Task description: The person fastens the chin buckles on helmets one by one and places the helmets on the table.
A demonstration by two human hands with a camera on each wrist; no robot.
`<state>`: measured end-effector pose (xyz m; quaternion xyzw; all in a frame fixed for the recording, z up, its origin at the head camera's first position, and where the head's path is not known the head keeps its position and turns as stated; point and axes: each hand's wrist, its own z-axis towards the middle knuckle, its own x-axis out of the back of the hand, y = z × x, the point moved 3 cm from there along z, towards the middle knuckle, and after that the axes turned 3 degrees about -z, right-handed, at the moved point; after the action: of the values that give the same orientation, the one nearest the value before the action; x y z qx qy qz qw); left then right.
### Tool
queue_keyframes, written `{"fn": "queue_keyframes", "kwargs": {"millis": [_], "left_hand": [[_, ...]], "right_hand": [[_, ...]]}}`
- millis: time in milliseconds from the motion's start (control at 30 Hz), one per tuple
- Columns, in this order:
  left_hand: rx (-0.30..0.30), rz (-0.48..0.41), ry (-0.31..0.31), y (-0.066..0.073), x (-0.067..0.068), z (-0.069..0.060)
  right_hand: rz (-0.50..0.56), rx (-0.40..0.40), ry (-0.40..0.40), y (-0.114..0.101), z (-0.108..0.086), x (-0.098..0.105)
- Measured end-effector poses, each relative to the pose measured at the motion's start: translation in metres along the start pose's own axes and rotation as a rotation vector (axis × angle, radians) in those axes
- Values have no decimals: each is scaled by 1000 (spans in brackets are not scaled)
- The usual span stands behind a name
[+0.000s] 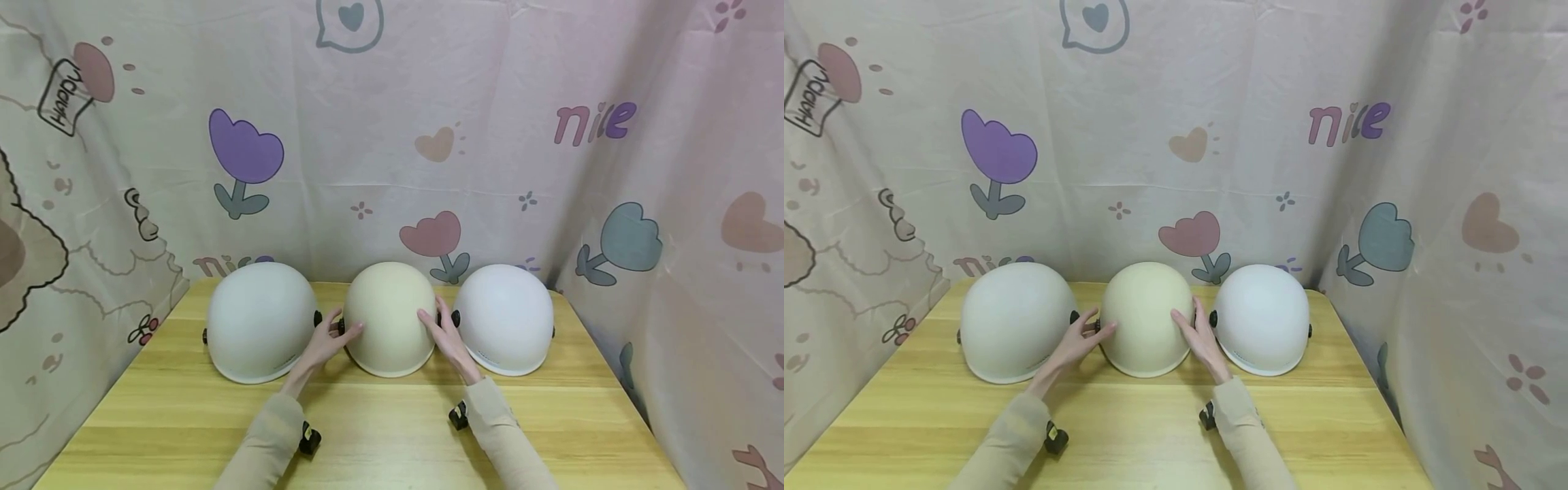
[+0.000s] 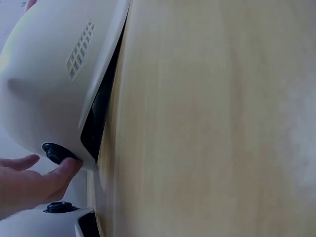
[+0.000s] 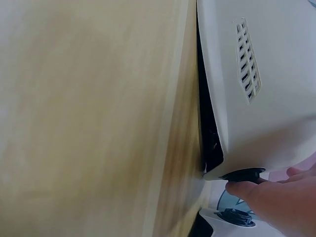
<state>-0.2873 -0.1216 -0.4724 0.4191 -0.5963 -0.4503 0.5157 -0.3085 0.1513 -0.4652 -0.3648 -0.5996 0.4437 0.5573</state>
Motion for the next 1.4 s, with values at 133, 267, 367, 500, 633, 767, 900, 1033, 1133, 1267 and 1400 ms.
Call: {"fn": "queue_keyframes", "kwargs": {"millis": [133, 267, 367, 500, 633, 767, 900, 1033, 1133, 1267, 1400], "left_hand": [[7, -10, 20, 0, -1, -3], [5, -32, 57, 2, 1, -4], [-6, -43, 81, 6, 1, -5], [-36, -63, 93, 11, 1, -8], [-54, -84, 121, 13, 2, -11], [-67, -117, 161, 15, 4, -15], [-73, -163, 185, 17, 8, -19], [-57, -221, 179, 19, 10, -22], [-44, -268, 166, 20, 11, -23], [-38, -309, 170, 21, 12, -24], [-26, -400, 173, 20, 12, -22]], "right_hand": [[-14, -8, -3, -19, -11, 2], [-14, 3, -9, -31, -20, 3], [3, 14, -20, -32, -22, 3], [10, 23, -33, -30, -21, 4], [9, 26, -35, -33, -23, 4], [16, 21, -36, -35, -26, 3], [23, 29, -41, -36, -28, 4], [14, 51, -40, -38, -30, 5], [1, 57, -39, -37, -30, 6], [-3, 57, -46, -26, -23, 7], [0, 69, -40, -9, -14, 6]]}}
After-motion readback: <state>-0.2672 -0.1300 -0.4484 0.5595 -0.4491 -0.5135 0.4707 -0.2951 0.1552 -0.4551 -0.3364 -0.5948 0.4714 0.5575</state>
